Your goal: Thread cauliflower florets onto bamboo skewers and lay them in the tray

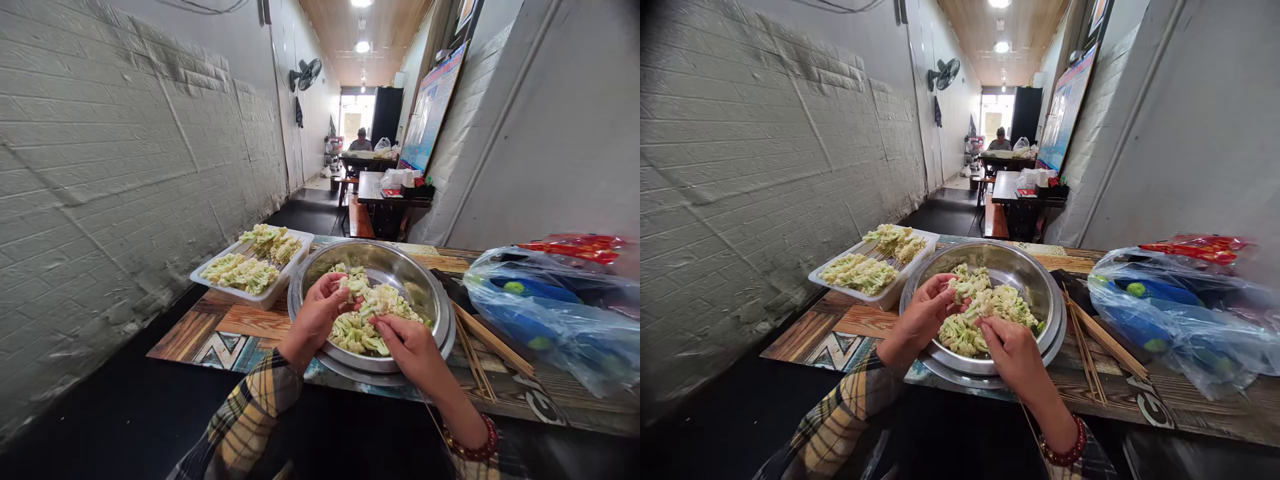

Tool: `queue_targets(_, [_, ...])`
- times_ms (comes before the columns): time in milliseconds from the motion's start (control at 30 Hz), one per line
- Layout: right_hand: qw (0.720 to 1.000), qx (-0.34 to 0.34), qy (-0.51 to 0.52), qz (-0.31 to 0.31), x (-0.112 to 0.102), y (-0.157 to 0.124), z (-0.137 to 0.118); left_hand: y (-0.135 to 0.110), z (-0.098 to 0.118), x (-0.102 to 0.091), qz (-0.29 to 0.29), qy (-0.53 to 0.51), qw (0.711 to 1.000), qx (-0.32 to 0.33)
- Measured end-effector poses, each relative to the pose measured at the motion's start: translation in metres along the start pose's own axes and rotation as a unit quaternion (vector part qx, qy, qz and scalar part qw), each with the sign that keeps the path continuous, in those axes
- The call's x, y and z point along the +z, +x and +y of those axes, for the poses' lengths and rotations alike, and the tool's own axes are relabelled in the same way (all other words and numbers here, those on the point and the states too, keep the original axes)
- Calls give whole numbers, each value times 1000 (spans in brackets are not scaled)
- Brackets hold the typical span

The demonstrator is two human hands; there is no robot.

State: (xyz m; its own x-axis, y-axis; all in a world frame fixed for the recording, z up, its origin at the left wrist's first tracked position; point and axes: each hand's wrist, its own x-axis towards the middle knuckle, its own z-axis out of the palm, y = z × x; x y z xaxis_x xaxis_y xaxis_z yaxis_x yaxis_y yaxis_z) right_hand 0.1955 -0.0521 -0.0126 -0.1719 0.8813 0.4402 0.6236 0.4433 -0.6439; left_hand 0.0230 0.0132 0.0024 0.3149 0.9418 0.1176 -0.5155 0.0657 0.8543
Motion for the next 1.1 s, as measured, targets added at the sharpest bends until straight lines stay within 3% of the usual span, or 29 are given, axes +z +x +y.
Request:
queue_targets(600, [999,-7,-13,-38,2,1,2,3,-5,-3,31,23,999,5])
queue_targets(800, [999,-13,-16,-26,3,-1,5,4,-7,-4,15,14,1000,-5])
queue_targets(1100, [1000,-3,-25,-12,6,0,3,2,-7,1,32,61,997,32])
